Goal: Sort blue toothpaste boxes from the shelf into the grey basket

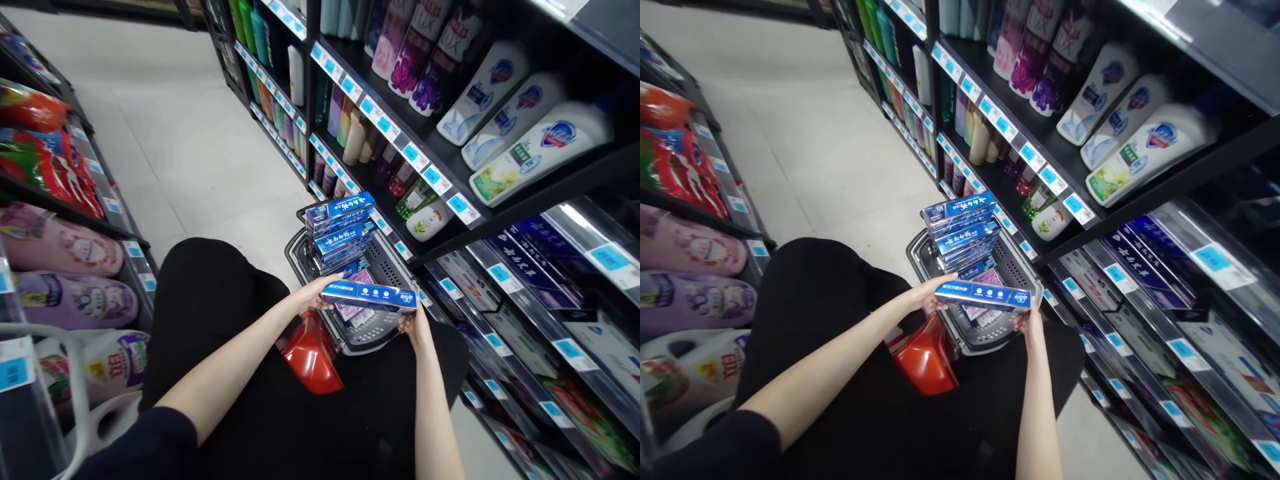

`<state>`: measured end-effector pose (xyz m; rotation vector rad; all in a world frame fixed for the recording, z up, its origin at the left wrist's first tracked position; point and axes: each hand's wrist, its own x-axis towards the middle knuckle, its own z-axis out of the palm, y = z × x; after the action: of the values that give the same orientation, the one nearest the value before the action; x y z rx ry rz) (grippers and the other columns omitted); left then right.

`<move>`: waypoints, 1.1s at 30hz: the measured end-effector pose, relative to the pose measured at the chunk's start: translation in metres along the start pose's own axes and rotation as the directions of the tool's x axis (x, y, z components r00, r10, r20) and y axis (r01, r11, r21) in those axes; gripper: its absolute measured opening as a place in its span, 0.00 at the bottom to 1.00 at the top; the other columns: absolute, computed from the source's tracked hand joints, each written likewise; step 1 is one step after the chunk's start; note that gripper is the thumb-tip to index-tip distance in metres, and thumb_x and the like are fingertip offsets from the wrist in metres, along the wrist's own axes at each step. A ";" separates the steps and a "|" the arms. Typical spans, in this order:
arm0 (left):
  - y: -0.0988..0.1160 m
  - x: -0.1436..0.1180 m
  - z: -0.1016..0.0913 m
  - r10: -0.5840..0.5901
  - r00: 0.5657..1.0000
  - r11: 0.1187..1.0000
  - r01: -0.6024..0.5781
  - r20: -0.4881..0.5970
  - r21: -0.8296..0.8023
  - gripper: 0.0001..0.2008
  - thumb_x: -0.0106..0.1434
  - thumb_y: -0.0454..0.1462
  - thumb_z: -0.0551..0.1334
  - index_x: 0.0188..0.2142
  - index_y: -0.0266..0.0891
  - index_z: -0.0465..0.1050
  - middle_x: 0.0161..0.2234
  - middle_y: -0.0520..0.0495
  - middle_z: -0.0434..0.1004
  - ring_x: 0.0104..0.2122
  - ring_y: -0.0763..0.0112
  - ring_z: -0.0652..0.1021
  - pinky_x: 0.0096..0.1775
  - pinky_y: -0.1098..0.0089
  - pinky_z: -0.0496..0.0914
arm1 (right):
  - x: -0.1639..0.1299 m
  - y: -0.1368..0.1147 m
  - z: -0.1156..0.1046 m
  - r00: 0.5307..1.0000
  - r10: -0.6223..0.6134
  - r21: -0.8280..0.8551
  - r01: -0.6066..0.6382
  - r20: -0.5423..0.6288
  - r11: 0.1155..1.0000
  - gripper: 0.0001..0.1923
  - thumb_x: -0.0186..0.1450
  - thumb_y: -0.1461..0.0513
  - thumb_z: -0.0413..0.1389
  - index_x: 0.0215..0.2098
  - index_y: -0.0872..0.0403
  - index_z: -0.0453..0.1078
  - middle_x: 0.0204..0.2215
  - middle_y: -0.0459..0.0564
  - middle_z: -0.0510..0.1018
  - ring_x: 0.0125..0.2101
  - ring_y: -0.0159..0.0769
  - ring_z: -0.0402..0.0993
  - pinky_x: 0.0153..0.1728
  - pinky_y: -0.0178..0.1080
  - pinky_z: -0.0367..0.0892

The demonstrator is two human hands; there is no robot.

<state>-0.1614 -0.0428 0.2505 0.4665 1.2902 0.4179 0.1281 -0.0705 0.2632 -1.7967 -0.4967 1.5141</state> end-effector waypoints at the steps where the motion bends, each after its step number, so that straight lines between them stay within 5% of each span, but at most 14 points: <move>1: 0.000 0.000 -0.001 -0.036 0.999 0.999 0.036 0.011 0.002 0.31 0.45 0.64 0.63 0.27 0.37 0.72 0.17 0.47 0.72 0.18 0.67 0.74 0.19 0.73 0.65 | 0.000 0.000 0.001 1.000 0.004 -0.005 -0.005 -0.021 1.000 0.30 0.56 0.35 0.50 0.22 0.53 0.66 0.09 0.46 0.67 0.10 0.31 0.62 0.11 0.34 0.61; 8: 0.000 -0.003 -0.006 -0.136 0.986 0.991 0.135 0.094 0.016 0.30 0.44 0.64 0.63 0.26 0.38 0.71 0.20 0.42 0.75 0.19 0.65 0.75 0.18 0.72 0.65 | -0.003 -0.001 0.002 0.999 -0.033 0.140 0.034 -0.010 0.990 0.21 0.59 0.45 0.56 0.29 0.55 0.68 0.18 0.50 0.76 0.15 0.32 0.70 0.16 0.34 0.69; 20: -0.003 0.001 -0.001 -0.059 0.996 0.998 0.059 0.059 0.004 0.28 0.48 0.62 0.62 0.25 0.39 0.69 0.15 0.50 0.69 0.17 0.70 0.72 0.18 0.75 0.61 | 0.004 0.002 -0.005 0.994 -0.085 0.163 0.072 0.073 0.984 0.20 0.56 0.44 0.58 0.28 0.52 0.67 0.20 0.47 0.76 0.18 0.34 0.73 0.21 0.36 0.71; 28: 0.003 -0.012 0.004 0.253 0.959 0.964 -0.239 0.128 -0.120 0.24 0.43 0.50 0.71 0.36 0.41 0.68 0.22 0.55 0.71 0.23 0.70 0.74 0.21 0.74 0.67 | -0.006 -0.001 0.002 0.988 -0.144 0.232 0.128 0.055 0.964 0.26 0.54 0.38 0.55 0.33 0.50 0.69 0.23 0.47 0.75 0.22 0.37 0.73 0.25 0.43 0.73; 33: 0.005 -0.015 0.004 0.353 0.931 0.927 -0.333 0.096 -0.175 0.28 0.38 0.43 0.74 0.40 0.42 0.69 0.34 0.50 0.74 0.31 0.66 0.77 0.29 0.68 0.73 | -0.015 -0.006 0.004 0.989 -0.142 0.332 0.123 0.035 0.935 0.19 0.54 0.46 0.60 0.37 0.48 0.70 0.33 0.48 0.79 0.32 0.40 0.75 0.28 0.42 0.73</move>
<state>-0.1614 -0.0472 0.2664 0.5791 1.0442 0.7674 0.1218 -0.0759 0.2775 -1.4362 -0.3598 1.4619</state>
